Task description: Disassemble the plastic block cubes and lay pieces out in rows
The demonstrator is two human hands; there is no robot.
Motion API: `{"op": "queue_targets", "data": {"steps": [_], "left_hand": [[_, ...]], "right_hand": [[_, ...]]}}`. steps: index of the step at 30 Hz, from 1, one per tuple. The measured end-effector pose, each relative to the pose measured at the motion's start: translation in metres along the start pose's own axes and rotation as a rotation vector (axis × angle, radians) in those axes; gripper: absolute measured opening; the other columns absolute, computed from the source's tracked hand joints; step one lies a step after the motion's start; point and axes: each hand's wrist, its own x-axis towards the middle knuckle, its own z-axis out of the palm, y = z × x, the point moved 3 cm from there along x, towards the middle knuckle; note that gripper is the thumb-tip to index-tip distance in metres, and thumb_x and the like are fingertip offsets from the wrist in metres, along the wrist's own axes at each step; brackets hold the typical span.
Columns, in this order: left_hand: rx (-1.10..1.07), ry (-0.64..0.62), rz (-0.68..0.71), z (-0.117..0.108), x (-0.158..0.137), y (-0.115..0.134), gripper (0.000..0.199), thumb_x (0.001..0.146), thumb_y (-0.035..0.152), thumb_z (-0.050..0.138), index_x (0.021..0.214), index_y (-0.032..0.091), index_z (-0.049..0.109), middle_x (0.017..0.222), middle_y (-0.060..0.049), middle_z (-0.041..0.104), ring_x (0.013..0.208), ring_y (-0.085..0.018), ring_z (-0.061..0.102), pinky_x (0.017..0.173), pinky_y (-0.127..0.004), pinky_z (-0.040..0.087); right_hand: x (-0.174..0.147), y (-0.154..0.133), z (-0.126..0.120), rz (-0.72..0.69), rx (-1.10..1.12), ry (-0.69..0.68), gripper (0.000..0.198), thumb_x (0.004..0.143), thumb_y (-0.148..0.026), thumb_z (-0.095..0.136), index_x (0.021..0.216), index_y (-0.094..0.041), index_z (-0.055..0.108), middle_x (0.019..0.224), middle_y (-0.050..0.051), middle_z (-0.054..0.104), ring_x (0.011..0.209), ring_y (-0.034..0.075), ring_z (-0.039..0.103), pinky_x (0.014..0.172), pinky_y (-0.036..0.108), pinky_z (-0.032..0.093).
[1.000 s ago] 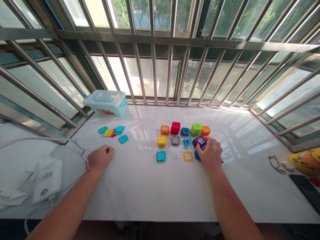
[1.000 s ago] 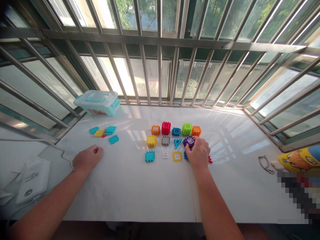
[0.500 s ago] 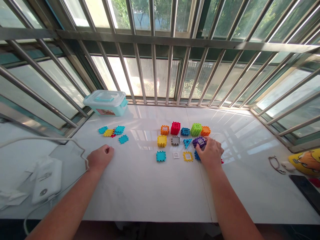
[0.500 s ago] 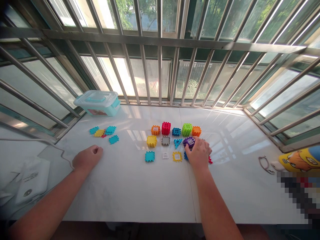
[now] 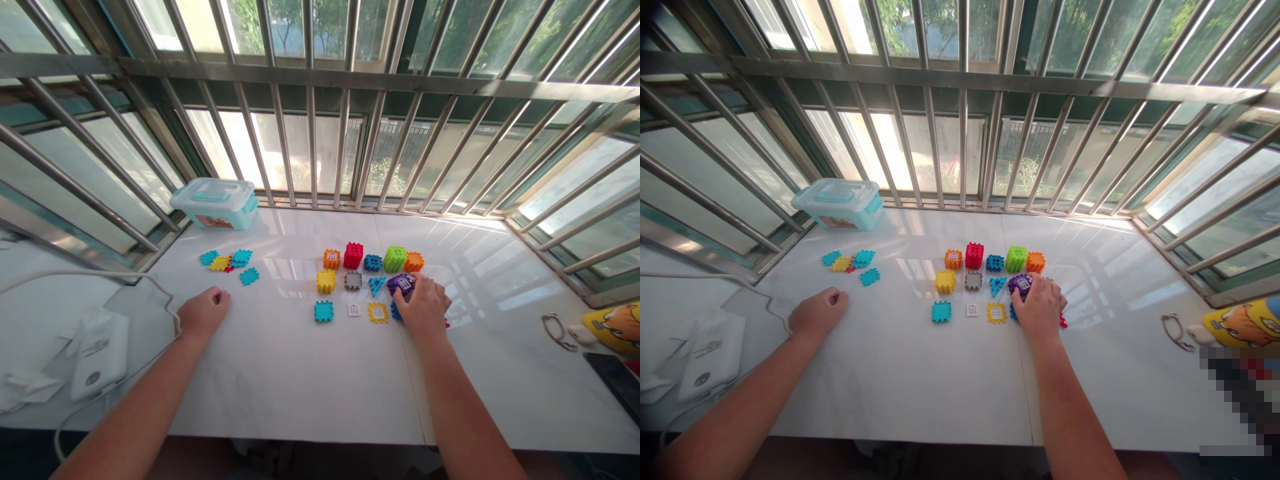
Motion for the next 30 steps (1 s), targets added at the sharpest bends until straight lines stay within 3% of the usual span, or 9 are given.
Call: {"op": "queue_targets", "data": {"steps": [10,16,20,24,27,30], "left_hand": [[-0.002,0.007,0.009,0.0,0.0,-0.001,0.038,0.096,0.051,0.04,0.08,0.026,0.065,0.082,-0.009,0.07,0.073,-0.027,0.06,0.061,-0.033,0.027],[0.006,-0.004,0.0,-0.001,0.001,0.0,0.038,0.096,0.05,0.039,0.081,0.026,0.064,0.083,-0.009,0.071,0.073,-0.027,0.06,0.061,-0.033,0.027],[0.009,-0.009,0.006,-0.001,0.0,0.001,0.039,0.098,0.05,0.037,0.08,0.026,0.062,0.084,-0.009,0.071,0.074,-0.027,0.061,0.061,-0.033,0.027],[0.009,-0.012,0.006,-0.002,-0.001,0.0,0.039,0.097,0.05,0.037,0.08,0.026,0.063,0.085,-0.009,0.072,0.075,-0.028,0.062,0.061,-0.033,0.028],[0.009,-0.018,0.004,-0.003,-0.001,0.001,0.04,0.098,0.05,0.038,0.082,0.026,0.064,0.086,-0.01,0.073,0.076,-0.028,0.063,0.061,-0.033,0.028],[0.009,-0.023,0.006,-0.003,-0.001,0.001,0.04,0.098,0.05,0.038,0.083,0.026,0.066,0.087,-0.01,0.074,0.077,-0.028,0.064,0.062,-0.033,0.028]], "right_hand": [[-0.002,-0.005,-0.007,-0.017,0.006,0.011,0.052,0.095,-0.047,0.062,0.138,-0.018,0.056,0.127,0.018,0.067,0.124,0.038,0.051,0.096,0.047,0.034],[-0.002,-0.005,-0.013,-0.08,0.071,0.105,0.044,0.097,-0.045,0.062,0.133,-0.019,0.06,0.127,0.015,0.069,0.123,0.036,0.055,0.099,0.045,0.035],[-0.006,0.002,-0.021,-0.07,0.154,0.251,0.025,0.101,-0.036,0.057,0.117,-0.02,0.066,0.117,0.012,0.072,0.116,0.031,0.06,0.099,0.042,0.036],[-0.012,0.014,-0.028,-0.047,0.203,0.349,0.02,0.103,-0.03,0.05,0.105,-0.02,0.068,0.103,0.011,0.072,0.105,0.03,0.06,0.095,0.041,0.039],[-0.013,0.018,-0.031,-0.051,0.239,0.363,0.021,0.104,-0.029,0.048,0.101,-0.021,0.067,0.096,0.01,0.071,0.096,0.028,0.06,0.095,0.041,0.041],[-0.016,0.008,-0.031,-0.049,0.259,0.295,0.023,0.104,-0.03,0.046,0.103,-0.021,0.067,0.093,0.011,0.07,0.093,0.028,0.06,0.096,0.041,0.041]]}}
